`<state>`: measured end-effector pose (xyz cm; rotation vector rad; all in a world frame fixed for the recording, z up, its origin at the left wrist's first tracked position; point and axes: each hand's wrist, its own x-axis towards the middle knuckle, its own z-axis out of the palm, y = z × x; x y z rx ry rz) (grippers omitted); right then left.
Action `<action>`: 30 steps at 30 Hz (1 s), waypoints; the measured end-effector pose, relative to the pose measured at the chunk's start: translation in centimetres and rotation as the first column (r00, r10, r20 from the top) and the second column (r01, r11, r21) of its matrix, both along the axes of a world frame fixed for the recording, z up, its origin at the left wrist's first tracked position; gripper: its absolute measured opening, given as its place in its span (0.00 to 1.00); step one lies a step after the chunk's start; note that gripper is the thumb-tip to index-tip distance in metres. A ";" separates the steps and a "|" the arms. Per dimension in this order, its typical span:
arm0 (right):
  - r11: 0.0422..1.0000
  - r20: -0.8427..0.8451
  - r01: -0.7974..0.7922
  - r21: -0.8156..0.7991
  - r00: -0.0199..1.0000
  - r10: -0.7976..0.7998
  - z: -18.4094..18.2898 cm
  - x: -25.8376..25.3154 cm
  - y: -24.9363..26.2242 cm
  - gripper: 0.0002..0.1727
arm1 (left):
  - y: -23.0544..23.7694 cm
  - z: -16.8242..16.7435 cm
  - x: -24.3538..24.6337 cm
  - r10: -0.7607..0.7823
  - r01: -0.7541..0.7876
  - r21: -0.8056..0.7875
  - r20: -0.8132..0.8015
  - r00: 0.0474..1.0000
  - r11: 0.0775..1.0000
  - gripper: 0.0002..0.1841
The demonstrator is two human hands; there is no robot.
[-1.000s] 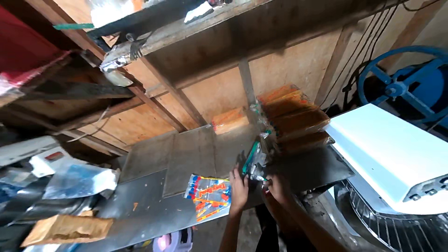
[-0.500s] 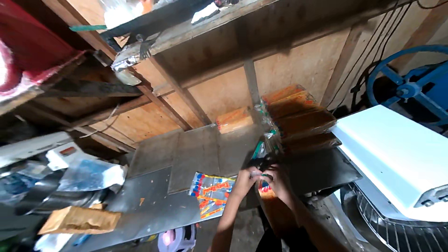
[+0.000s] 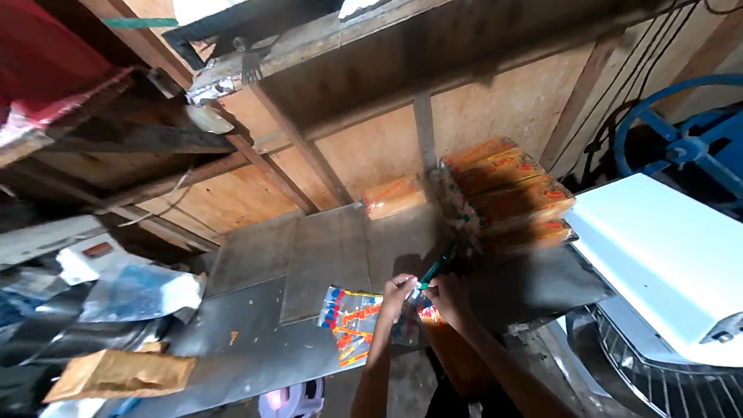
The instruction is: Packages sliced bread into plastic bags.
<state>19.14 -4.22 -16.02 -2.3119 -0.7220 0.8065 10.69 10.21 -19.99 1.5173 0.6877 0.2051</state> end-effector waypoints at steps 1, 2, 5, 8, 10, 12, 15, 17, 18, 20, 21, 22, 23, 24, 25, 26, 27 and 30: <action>1.000 0.012 0.005 -0.011 1.000 -0.005 0.3 -0.3 0.1 0.19 | 0.1 0.1 0.0 0.002 -0.002 -0.029 -0.011 1.000 1.000 0.07; 1.000 0.031 0.011 -0.017 0.999 -0.010 0.4 -0.5 0.2 0.18 | 0.3 0.2 0.1 -0.004 0.003 -0.049 -0.022 1.000 0.999 0.07; 1.000 0.061 0.026 -0.004 0.998 -0.026 -0.8 -1.0 0.6 0.17 | 1.3 -2.0 0.1 -0.069 0.069 0.014 -0.038 0.997 0.997 0.08; 0.993 -0.046 -0.024 -0.115 0.999 0.019 -4.3 -1.5 1.6 0.19 | 1.9 -7.1 -1.4 -0.168 0.195 0.178 -0.157 0.973 0.965 0.10; 0.984 -0.066 -0.021 -0.176 0.998 0.010 -4.7 -0.9 2.5 0.23 | 2.6 -7.9 -0.4 -0.188 0.238 0.227 -0.223 0.957 0.944 0.11; 0.967 -0.069 -0.025 -0.254 0.998 0.007 -4.3 -1.5 2.5 0.26 | 2.8 -8.5 -0.1 -0.213 0.273 0.211 -0.267 0.940 0.939 0.09; 0.969 -0.059 0.006 -0.248 0.998 -0.021 -4.4 -1.6 2.5 0.26 | 3.3 -8.0 0.7 -0.219 0.297 0.210 -0.328 0.919 0.932 0.09; 0.973 -0.057 0.033 -0.230 0.997 -0.048 -4.5 -1.8 2.3 0.26 | 3.1 -7.8 0.5 -0.181 0.260 0.219 -0.325 0.928 0.940 0.11; 0.975 -0.050 0.045 -0.217 0.997 -0.057 -4.6 -1.8 2.1 0.25 | 2.7 -7.0 0.2 -0.136 0.202 0.215 -0.286 0.949 0.956 0.14; 0.978 -0.043 0.060 -0.198 0.997 -0.070 -4.8 -1.6 1.9 0.25 | 1.0 -5.1 -0.6 0.002 0.023 0.213 -0.114 0.994 0.977 0.20; 0.980 -0.050 0.074 -0.187 0.995 -0.084 -4.9 -1.5 1.9 0.24 | 0.0 -4.1 -1.0 0.053 -0.048 0.213 -0.017 0.998 0.976 0.23; 0.980 -0.057 0.087 -0.179 0.993 -0.099 -5.0 -1.4 1.9 0.25 | -0.9 -3.1 -1.5 0.048 -0.059 0.237 0.049 0.998 0.970 0.25; 0.981 -0.062 0.099 -0.169 0.992 -0.111 -5.1 -1.4 1.9 0.26 | -1.6 -2.4 -1.8 -0.007 -0.013 0.287 0.067 0.998 0.958 0.26; 0.982 -0.072 0.104 -0.160 0.991 -0.117 -5.2 -1.4 1.8 0.26 | -2.0 -2.0 -2.1 -0.075 0.054 0.348 0.048 0.996 0.936 0.26; 0.983 -0.084 0.097 -0.156 0.990 -0.111 -5.2 -1.4 1.5 0.26 | -2.2 -2.0 -2.2 -0.118 0.103 0.414 0.010 0.993 0.904 0.24; 0.987 -0.089 0.085 -0.138 0.991 -0.097 -5.3 -1.3 1.2 0.24 | -2.3 -2.2 -2.1 -0.133 0.131 0.462 -0.029 0.991 0.877 0.21; 0.989 -0.092 0.072 -0.127 0.992 -0.084 -5.2 -1.1 0.8 0.21 | -2.3 -2.2 -1.8 -0.133 0.145 0.499 -0.059 0.989 0.855 0.20; 0.991 -0.108 0.091 -0.094 0.989 -0.101 -4.8 -1.1 -0.9 0.17 | -2.1 -2.2 -1.3 -0.112 0.152 0.524 -0.107 0.988 0.838 0.21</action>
